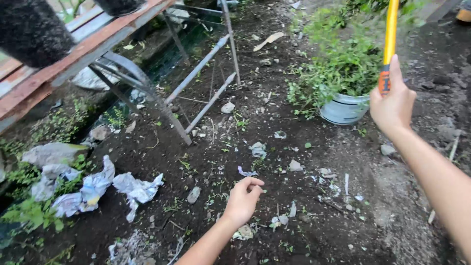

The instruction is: Weeding a garden area and a potted plant using a hand rake.

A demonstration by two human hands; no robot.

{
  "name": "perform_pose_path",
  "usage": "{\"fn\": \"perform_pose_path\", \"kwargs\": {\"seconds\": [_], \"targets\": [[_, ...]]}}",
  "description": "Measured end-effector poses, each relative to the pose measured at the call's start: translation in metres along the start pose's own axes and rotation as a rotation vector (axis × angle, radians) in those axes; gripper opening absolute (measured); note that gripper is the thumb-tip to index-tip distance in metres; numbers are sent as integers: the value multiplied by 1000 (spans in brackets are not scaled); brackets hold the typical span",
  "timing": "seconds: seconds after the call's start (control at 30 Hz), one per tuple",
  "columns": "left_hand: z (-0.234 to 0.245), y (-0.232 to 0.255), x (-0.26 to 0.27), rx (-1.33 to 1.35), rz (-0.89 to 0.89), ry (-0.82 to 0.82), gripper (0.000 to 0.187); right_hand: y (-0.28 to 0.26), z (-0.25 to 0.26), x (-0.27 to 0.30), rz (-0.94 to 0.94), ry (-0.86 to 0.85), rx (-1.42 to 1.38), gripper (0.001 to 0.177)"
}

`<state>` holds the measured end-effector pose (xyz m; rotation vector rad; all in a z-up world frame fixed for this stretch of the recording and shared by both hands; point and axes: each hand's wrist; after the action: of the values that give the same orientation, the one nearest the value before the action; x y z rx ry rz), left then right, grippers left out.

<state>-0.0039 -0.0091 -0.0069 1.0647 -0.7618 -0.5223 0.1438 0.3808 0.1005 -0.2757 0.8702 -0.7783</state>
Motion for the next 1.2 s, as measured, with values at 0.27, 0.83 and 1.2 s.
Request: {"fn": "perform_pose_path", "kwargs": {"seconds": [0.27, 0.83, 1.2], "targets": [[33, -14, 15, -34, -31, 94, 20, -54, -22, 38, 169, -72, -59, 84], [156, -79, 155, -104, 127, 250, 21, -113, -63, 210, -195, -882, -610, 88], [209, -133, 312, -153, 237, 155, 28, -79, -165, 298, -350, -1507, -965, 108]]}}
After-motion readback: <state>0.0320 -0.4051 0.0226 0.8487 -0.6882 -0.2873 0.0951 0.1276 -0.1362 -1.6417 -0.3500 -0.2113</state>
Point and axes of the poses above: each hand's wrist, its own x-axis away from the middle knuckle, its own z-axis out of the back of the hand, y = z × x, and after that the axes turned 4 degrees about -x, right-handed
